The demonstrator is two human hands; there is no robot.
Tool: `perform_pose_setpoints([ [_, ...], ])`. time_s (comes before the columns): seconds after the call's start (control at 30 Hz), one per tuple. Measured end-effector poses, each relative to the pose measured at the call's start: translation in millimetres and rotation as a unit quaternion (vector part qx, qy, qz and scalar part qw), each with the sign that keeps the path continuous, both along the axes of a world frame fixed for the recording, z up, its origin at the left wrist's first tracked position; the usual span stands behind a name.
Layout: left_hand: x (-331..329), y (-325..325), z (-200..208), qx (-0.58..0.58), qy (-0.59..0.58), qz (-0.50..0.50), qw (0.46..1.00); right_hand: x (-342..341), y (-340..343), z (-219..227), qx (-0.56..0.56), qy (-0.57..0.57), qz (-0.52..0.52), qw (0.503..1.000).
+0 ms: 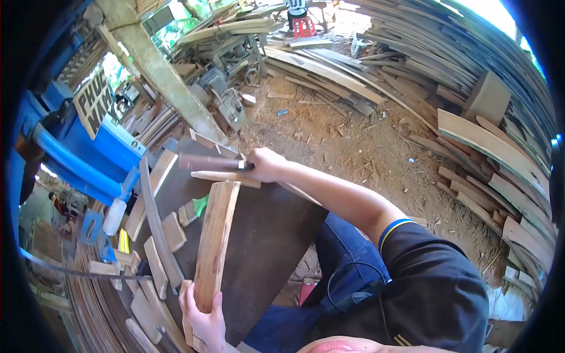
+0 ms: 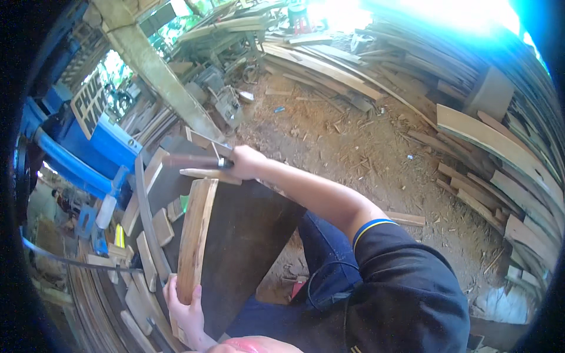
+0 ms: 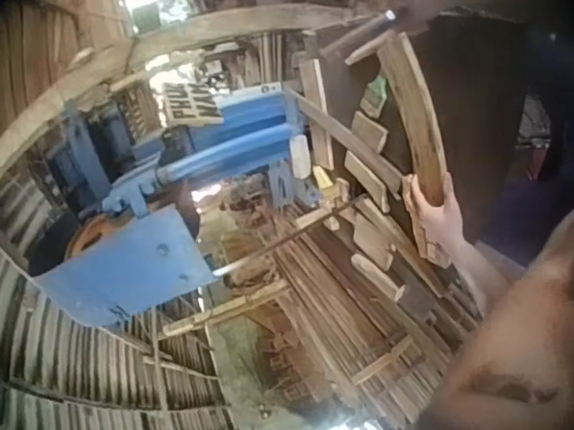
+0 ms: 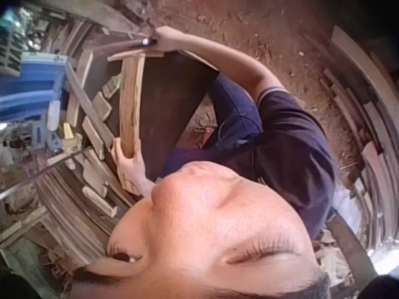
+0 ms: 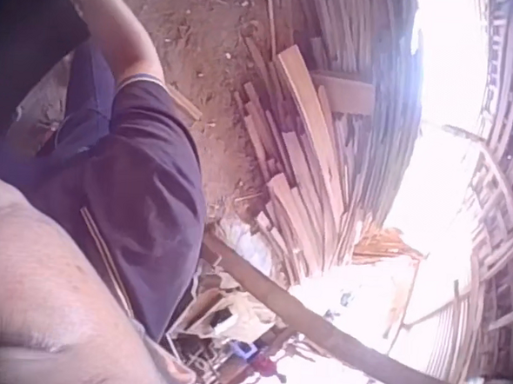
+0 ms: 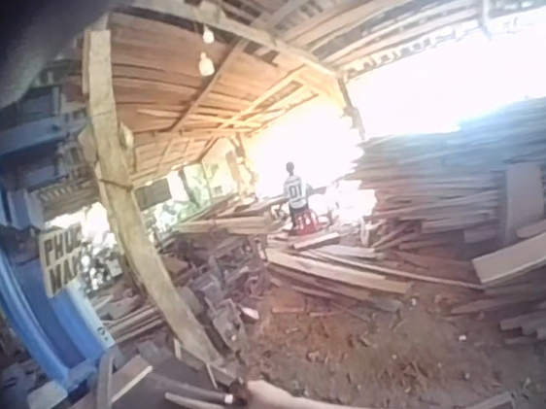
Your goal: The person uses a chisel and a wooden mallet to shape and smooth the edges of a rectangular wooden plank on a workbench. They repeatedly strike the chisel to remove wood shavings, occasionally pausing to inspect the surface or adjust the plank's position.
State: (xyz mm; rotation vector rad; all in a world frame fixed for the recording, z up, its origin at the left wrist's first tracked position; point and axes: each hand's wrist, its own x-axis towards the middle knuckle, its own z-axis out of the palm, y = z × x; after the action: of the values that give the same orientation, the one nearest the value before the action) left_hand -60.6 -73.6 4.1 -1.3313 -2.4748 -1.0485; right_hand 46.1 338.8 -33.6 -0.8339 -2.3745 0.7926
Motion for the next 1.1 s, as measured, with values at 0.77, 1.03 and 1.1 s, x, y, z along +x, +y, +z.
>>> perform_pose_setpoints([
  [0.77, 29, 70, 23, -0.028, -0.09, -0.061, 0.994, 122, -49, -55, -0.201, 0.275, -0.109, 0.934],
  [1.03, 43, 121, 23, -0.079, -0.001, -0.094, 0.992, 193, -62, -102, -0.306, 0.399, -0.197, 0.842],
  [1.1, 45, 126, 18, -0.085, 0.015, -0.099, 0.991, 203, -61, -102, -0.3, 0.418, -0.201, 0.834],
])
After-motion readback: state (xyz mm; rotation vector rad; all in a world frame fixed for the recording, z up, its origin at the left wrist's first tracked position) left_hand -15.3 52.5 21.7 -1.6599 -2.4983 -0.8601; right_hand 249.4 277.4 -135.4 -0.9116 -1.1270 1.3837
